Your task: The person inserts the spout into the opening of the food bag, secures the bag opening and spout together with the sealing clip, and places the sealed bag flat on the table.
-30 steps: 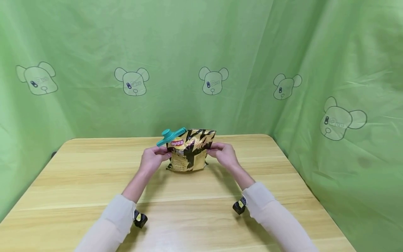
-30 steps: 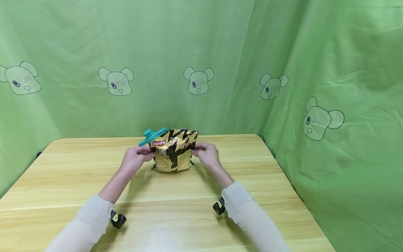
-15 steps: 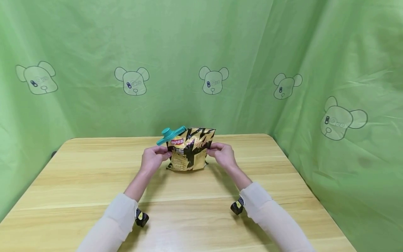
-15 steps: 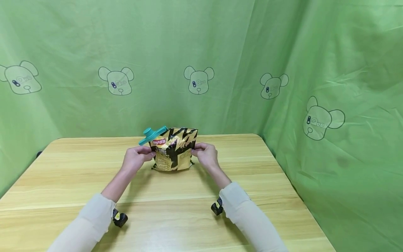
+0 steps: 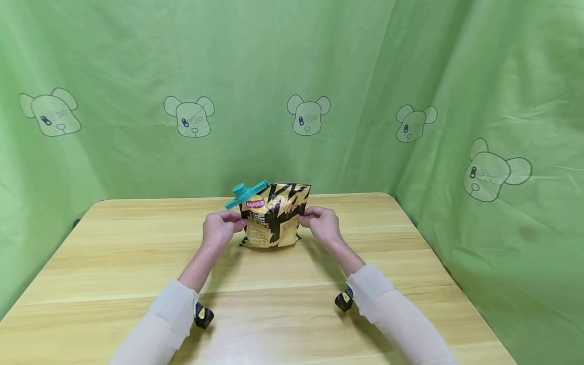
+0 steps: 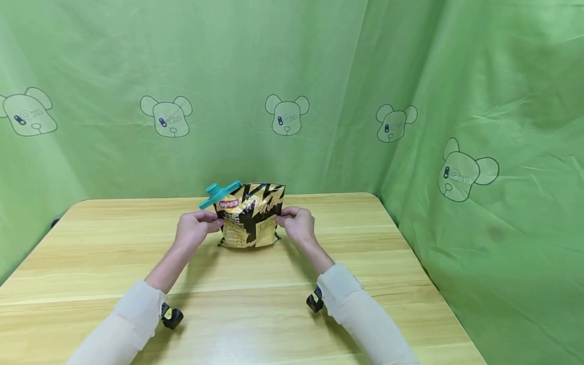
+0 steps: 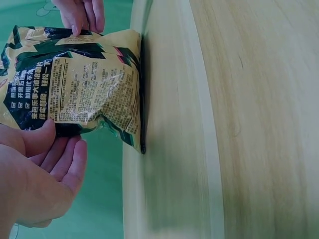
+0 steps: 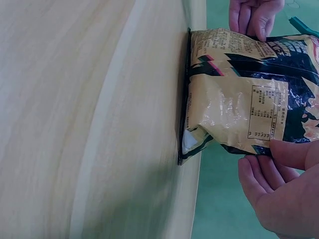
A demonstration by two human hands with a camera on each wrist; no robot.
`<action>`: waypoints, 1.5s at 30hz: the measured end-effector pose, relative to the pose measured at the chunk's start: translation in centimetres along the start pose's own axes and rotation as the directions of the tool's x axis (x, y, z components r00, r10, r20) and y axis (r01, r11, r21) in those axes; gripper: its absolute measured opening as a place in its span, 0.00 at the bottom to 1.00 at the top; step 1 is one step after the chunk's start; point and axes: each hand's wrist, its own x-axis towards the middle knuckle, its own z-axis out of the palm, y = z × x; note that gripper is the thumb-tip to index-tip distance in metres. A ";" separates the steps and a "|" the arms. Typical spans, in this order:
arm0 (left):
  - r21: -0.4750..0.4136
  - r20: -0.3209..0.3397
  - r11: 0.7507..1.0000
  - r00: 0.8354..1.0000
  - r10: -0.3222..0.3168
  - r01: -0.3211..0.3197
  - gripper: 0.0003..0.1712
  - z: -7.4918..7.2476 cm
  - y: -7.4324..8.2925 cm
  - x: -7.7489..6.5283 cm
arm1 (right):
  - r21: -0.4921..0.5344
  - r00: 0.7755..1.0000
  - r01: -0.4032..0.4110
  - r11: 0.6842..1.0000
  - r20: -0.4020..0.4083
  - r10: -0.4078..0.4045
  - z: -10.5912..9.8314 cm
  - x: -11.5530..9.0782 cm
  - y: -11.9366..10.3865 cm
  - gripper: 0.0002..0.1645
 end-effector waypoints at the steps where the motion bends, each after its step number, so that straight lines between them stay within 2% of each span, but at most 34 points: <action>1: 0.003 0.002 1.000 1.000 0.000 0.000 0.15 0.0 0.0 -0.1 | -0.002 1.000 -0.004 1.000 0.000 0.004 0.0 -0.1 0.0 0.15; 6: -0.001 0.021 1.000 1.000 -0.004 0.004 0.15 -0.2 0.3 -0.4 | -0.026 1.000 -0.022 0.999 0.008 0.022 -0.1 -0.5 -0.3 0.17; 13: -0.038 0.050 0.998 0.997 -0.051 0.053 0.14 -0.4 0.5 -0.7 | -0.032 0.999 -0.037 0.999 0.030 0.038 -0.2 -1.0 -0.8 0.14; 18: -0.022 0.094 0.998 0.994 -0.057 0.059 0.13 -0.4 0.7 -1.2 | -0.083 0.998 -0.047 0.995 0.035 0.050 -0.2 -1.3 -0.9 0.10; 24: 0.010 0.111 0.998 0.991 -0.069 0.068 0.11 -0.4 0.7 -1.7 | -0.100 0.996 -0.059 0.993 0.055 0.065 -0.3 -1.7 -0.9 0.08; 28: -0.014 0.126 0.996 0.988 -0.086 0.088 0.10 -0.4 0.5 -1.7 | -0.110 0.994 -0.073 0.991 0.069 0.081 -0.3 -1.9 -1.0 0.07; 31: -0.026 0.142 0.994 0.985 -0.102 0.107 0.10 -0.4 0.4 -1.7 | -0.119 0.993 -0.079 0.990 0.078 0.089 -0.2 -2.1 -0.9 0.07; 38: 0.015 0.167 0.991 0.977 -0.134 0.134 0.12 -0.6 0.0 -1.6 | -0.155 0.991 -0.073 0.985 0.097 0.089 -0.1 -2.2 -0.8 0.08; 45: 0.027 0.237 0.988 0.959 -0.152 0.150 0.14 -0.6 -1.0 -1.1 | -0.179 0.985 -0.100 0.979 0.124 0.123 -0.2 -2.0 -0.2 0.11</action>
